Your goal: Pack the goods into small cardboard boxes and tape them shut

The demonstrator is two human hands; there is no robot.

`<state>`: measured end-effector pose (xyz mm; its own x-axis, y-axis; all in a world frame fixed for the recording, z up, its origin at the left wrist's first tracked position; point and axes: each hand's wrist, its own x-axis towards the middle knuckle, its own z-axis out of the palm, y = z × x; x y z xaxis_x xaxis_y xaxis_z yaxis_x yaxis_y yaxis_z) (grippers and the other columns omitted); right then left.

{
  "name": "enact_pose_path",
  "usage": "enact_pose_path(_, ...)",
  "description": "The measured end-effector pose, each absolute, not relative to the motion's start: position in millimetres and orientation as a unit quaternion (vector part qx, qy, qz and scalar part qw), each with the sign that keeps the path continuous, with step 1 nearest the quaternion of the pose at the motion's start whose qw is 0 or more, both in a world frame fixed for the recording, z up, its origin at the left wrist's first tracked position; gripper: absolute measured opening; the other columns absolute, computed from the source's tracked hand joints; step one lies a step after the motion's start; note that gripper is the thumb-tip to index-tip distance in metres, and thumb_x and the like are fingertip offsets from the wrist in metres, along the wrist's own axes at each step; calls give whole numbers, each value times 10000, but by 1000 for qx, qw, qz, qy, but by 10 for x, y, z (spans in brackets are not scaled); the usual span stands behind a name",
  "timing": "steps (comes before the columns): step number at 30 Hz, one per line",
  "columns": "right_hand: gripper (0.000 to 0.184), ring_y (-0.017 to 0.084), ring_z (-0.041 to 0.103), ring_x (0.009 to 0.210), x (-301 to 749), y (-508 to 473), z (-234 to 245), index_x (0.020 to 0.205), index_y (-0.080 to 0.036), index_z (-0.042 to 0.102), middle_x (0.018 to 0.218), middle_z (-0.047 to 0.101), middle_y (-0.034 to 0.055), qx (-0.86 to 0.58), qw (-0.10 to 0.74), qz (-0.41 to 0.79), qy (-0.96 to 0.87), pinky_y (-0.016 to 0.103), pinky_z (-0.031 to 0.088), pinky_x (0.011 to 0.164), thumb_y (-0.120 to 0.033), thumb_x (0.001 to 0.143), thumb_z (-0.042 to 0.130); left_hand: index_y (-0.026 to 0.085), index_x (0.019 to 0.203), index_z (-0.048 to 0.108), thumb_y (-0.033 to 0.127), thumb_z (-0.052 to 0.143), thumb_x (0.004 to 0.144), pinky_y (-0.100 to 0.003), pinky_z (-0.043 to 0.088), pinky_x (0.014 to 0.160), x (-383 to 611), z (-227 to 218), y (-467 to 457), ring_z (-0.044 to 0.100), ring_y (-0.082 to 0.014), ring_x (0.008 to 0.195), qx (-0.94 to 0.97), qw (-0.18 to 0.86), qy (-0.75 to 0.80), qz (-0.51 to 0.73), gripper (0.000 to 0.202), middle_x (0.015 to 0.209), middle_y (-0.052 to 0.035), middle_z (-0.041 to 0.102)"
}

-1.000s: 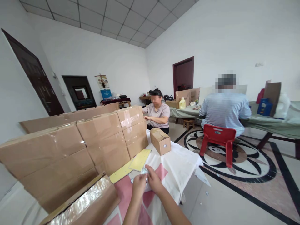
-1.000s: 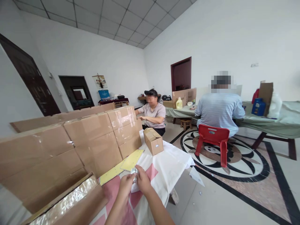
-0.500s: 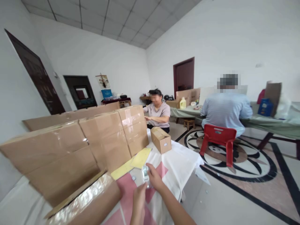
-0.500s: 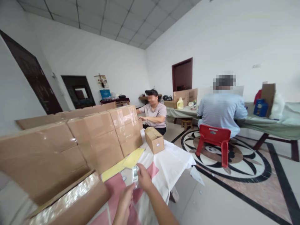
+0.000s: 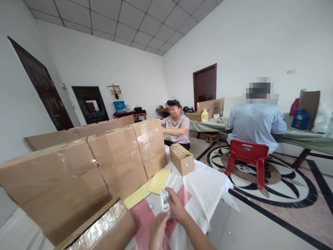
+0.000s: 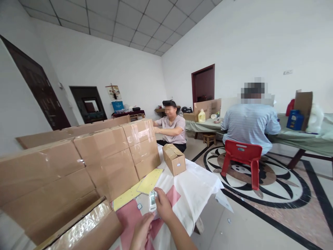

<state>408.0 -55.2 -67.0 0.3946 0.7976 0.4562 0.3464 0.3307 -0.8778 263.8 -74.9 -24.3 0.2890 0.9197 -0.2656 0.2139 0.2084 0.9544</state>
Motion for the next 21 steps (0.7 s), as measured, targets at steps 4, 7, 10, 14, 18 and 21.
enact_pose_path(4, 424, 282, 523, 1380, 4066, -572, -639, 1327, -260, 627, 1417, 602, 81, -555, 629, 173, -516, 526, 359, 1226, -267, 927, 485, 312, 533, 598, 766, 611, 554, -425, 530, 588, 2681, -228, -781, 637, -269, 627, 531, 611, 497, 312, 455, 692, -69, 655)
enact_pose_path(7, 427, 285, 534, 1368, 4057, -581, -596, 1317, -242, 627, 1410, 608, 93, -558, 625, 168, -520, 528, 370, 1218, -253, 916, 479, 316, 467, 580, 774, 667, 484, -421, 481, 528, 2696, -232, -785, 540, -235, 506, 517, 617, 501, 320, 467, 589, -69, 604)
enact_pose_path(10, 403, 297, 597, 1293, 4052, -582, -534, 1281, -233, 638, 1345, 649, 111, -560, 623, 141, -528, 532, 447, 1157, -274, 917, 471, 272, 457, 575, 793, 691, 474, -364, 379, 453, 2687, -203, -784, 434, -174, 431, 521, 607, 497, 336, 534, 518, -54, 541)
enact_pose_path(14, 381, 309, 630, 1223, 4067, -598, -455, 1244, -211, 633, 1272, 673, 135, -558, 615, 119, -544, 550, 485, 1102, -324, 932, 447, 226, 430, 422, 694, 746, 523, -272, 275, 453, 2675, -102, -837, 340, -109, 436, 520, 584, 461, 419, 577, 422, 23, 366)
enact_pose_path(18, 377, 270, 572, 1282, 4103, -604, -446, 1271, -226, 601, 1309, 636, 107, -567, 588, 167, -552, 482, 418, 1170, -334, 935, 469, 181, 524, 558, 625, 778, 558, -249, 297, 474, 2683, -107, -839, 382, -105, 463, 480, 614, 478, 405, 496, 447, 35, 419)
enact_pose_path(21, 377, 258, 520, 1326, 4121, -589, -467, 1296, -227, 576, 1347, 599, 99, -574, 571, 197, -553, 456, 367, 1202, -327, 941, 495, 147, 683, 678, 552, 777, 608, -246, 398, 569, 2688, -201, -804, 528, -131, 589, 454, 642, 475, 394, 424, 602, -5, 590)
